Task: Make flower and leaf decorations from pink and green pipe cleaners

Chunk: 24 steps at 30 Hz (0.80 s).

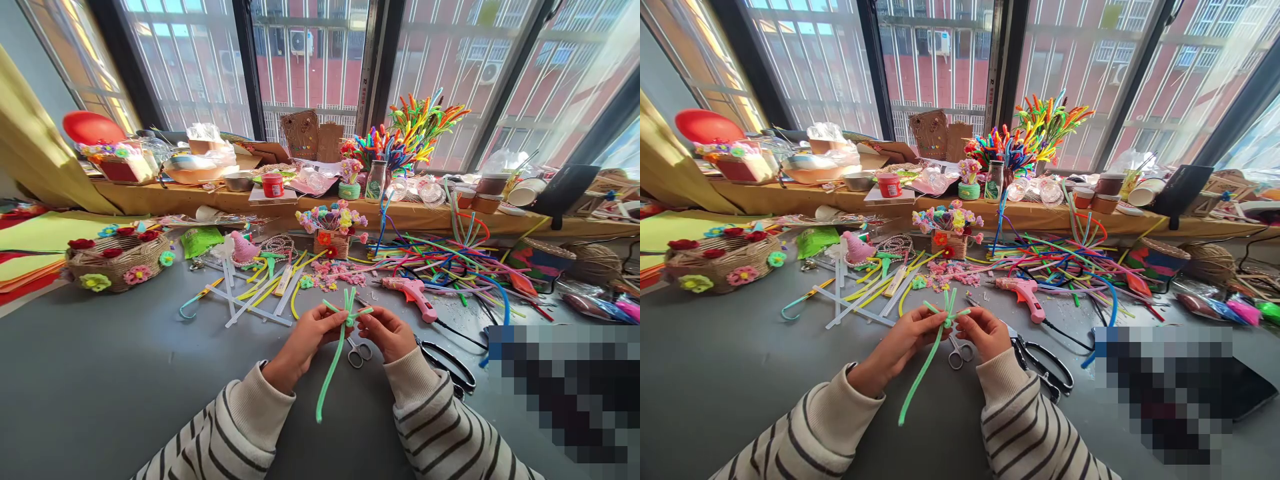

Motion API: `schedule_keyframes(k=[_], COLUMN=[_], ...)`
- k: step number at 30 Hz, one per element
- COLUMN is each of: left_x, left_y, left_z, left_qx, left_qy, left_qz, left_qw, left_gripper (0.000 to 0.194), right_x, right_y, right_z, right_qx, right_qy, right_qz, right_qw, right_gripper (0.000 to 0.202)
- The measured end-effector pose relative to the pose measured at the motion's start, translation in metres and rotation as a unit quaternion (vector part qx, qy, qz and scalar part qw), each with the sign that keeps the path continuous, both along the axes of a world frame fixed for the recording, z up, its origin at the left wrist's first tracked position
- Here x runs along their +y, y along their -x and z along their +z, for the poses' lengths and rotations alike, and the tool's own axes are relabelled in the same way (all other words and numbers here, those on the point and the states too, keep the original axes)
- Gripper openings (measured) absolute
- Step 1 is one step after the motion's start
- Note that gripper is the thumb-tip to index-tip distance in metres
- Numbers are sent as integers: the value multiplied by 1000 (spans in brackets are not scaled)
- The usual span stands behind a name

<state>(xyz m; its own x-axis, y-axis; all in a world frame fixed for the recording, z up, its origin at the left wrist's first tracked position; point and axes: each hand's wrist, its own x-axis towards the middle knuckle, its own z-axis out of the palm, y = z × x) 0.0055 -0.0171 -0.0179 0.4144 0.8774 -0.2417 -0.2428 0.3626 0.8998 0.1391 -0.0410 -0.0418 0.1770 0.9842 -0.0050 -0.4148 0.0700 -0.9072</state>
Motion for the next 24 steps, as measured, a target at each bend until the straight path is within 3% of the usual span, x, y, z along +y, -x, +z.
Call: schedule_keyframes(k=[11, 24], left_x=[-1, -3], left_y=[0, -3], left_z=[-1, 1], left_qx=[27, 53], left_qy=[-32, -32], left_qz=[-12, -22], left_qw=[999, 998], left_gripper=[18, 24], right_x=[2, 5], right_y=[-1, 4], right_z=[-2, -7], right_qx=[45, 11], right_qy=[-7, -26], right_qz=[5, 24], right_qw=[999, 999], right_gripper=[15, 22])
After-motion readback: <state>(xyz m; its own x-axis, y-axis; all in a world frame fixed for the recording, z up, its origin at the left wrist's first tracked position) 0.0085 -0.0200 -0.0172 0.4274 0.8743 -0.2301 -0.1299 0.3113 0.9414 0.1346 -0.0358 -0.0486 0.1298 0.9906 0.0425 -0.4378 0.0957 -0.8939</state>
